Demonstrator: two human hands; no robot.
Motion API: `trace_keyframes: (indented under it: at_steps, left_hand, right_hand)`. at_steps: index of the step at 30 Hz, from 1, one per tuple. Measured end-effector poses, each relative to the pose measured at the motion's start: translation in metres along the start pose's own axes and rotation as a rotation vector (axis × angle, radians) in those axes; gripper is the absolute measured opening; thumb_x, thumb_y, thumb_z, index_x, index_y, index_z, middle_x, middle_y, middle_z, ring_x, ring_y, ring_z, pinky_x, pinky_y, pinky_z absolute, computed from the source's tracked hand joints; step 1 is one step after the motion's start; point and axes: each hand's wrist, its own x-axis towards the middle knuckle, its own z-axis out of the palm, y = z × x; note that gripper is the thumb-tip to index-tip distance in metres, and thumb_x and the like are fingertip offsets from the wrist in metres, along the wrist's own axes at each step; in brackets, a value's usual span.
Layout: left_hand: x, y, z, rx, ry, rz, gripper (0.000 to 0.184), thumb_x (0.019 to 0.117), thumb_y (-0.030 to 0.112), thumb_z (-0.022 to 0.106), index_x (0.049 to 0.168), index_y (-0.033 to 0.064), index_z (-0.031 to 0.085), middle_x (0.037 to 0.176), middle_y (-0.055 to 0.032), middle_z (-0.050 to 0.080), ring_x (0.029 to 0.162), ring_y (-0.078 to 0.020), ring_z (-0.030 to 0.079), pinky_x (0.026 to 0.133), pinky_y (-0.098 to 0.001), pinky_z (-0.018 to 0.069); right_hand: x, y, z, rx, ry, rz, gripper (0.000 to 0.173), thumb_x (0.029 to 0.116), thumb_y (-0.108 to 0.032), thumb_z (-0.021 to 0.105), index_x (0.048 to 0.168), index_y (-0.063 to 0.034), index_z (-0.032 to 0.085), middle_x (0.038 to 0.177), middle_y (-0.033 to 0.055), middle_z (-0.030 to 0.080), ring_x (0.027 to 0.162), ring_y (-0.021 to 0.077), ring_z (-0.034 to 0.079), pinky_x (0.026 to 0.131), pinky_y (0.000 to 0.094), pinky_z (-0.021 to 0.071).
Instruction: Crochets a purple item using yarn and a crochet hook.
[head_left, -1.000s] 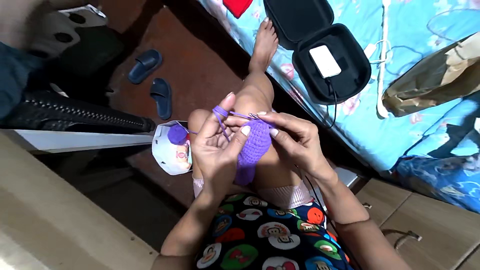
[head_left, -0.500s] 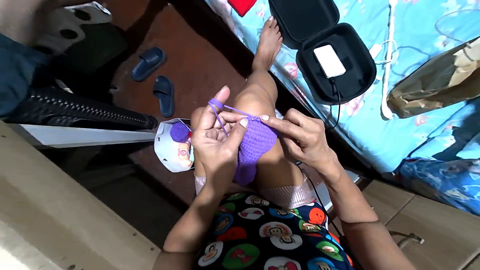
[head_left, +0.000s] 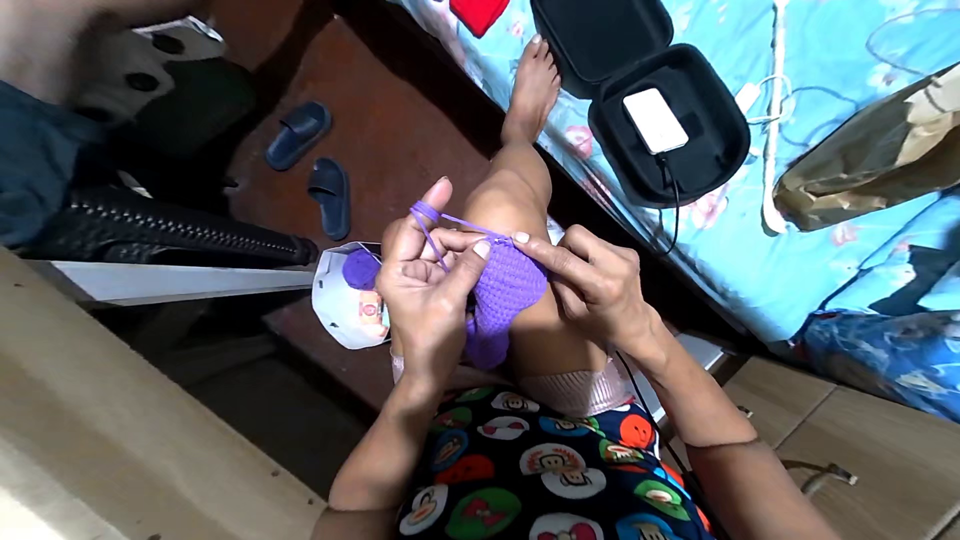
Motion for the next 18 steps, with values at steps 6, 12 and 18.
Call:
trace_keyframes:
  at_steps: [6,12,18]
  left_hand:
    - [-0.0021,-0.0010,0.0011,0.037,0.008,0.037,0.061,0.0877,-0.012,0.064,0.145,-0.0024,0.046,0.098,-0.0005,0.072,0.084,-0.0099,0.071,0.077,-0.0254,0.0608]
    - [-0.0022,-0.0003,0.0011,0.042,0.001,0.022,0.063,0.0872,-0.012,0.065,0.146,-0.0025,0.045,0.098,-0.0010,0.073,0.083,-0.0100,0.071,0.076,-0.0254,0.0609]
    - [-0.0028,-0.0012,0.0009,0.029,0.017,0.048,0.064,0.0867,-0.012,0.067,0.146,-0.0017,0.046,0.099,-0.0006,0.074,0.085,-0.0105,0.072,0.078,-0.0256,0.0609]
  right_hand:
    - [0.0003,-0.0023,-0.0023,-0.078,0.008,-0.040,0.033,0.0924,-0.005,0.060,0.120,-0.0108,0.078,0.073,0.0089,0.057,0.059,0.0179,0.053,0.048,0.0289,0.0386]
    - [0.0007,-0.0028,0.0012,-0.063,0.022,-0.047,0.033,0.0939,-0.004,0.060,0.122,-0.0101,0.077,0.073,0.0094,0.056,0.059,0.0184,0.052,0.048,0.0294,0.0381]
    - [0.0041,-0.0020,-0.0016,-0.102,0.029,-0.084,0.031,0.0942,-0.007,0.062,0.121,-0.0106,0.078,0.071,0.0091,0.056,0.058,0.0190,0.052,0.048,0.0303,0.0368]
